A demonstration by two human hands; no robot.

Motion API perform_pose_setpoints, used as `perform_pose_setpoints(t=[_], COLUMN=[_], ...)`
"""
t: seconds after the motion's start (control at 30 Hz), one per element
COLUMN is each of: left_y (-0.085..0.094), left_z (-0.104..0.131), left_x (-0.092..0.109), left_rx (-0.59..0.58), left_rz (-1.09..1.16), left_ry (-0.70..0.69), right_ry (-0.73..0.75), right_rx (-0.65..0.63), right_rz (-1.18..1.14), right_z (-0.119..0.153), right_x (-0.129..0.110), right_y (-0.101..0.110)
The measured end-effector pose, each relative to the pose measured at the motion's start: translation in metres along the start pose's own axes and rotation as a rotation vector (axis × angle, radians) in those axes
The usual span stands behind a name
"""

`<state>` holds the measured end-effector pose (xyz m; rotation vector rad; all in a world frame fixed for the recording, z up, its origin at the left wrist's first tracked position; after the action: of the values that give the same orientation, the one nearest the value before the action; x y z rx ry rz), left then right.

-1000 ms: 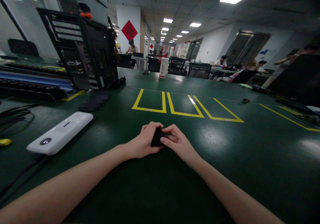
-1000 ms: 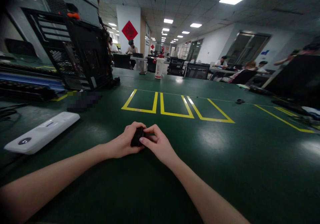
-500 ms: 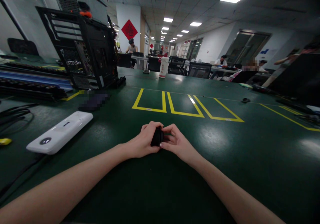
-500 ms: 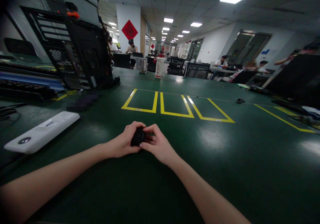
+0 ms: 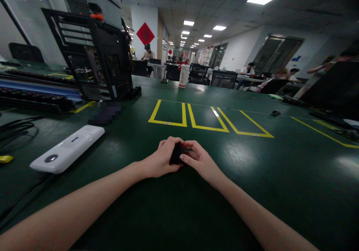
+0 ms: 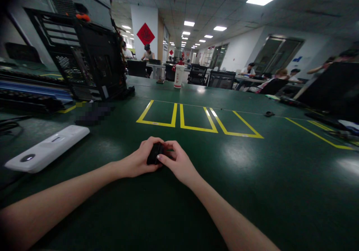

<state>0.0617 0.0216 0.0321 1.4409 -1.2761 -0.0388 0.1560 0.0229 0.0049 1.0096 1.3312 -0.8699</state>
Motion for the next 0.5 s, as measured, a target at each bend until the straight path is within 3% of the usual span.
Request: perform_pose_setpoints(t=[0.23, 0.5], left_y=[-0.0006, -0.0011], left_z=[0.0, -0.0007], left_x=[-0.0001, 0.0014], left_rx=[-0.008, -0.015], left_rz=[-0.005, -0.01], left_ry=[-0.007, -0.017], right_ry=[0.026, 0.027], right_rx=[-0.064, -0.004], right_rz=[-0.038, -0.025], right_z=[0.0033, 0.0003], right_x=[-0.003, -0.0019], right_y=[-0.0034, -0.0008])
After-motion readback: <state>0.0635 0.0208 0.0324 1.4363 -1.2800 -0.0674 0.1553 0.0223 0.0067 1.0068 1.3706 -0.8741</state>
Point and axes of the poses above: each hand's wrist, its own z-axis away from the middle knuckle, its own y-axis out of the back of the hand, x = y × z, the point moved 8 cm from there along -z, towards the middle knuckle, and after that the axes turned 1 degree about -y, right-handed, at the moved point
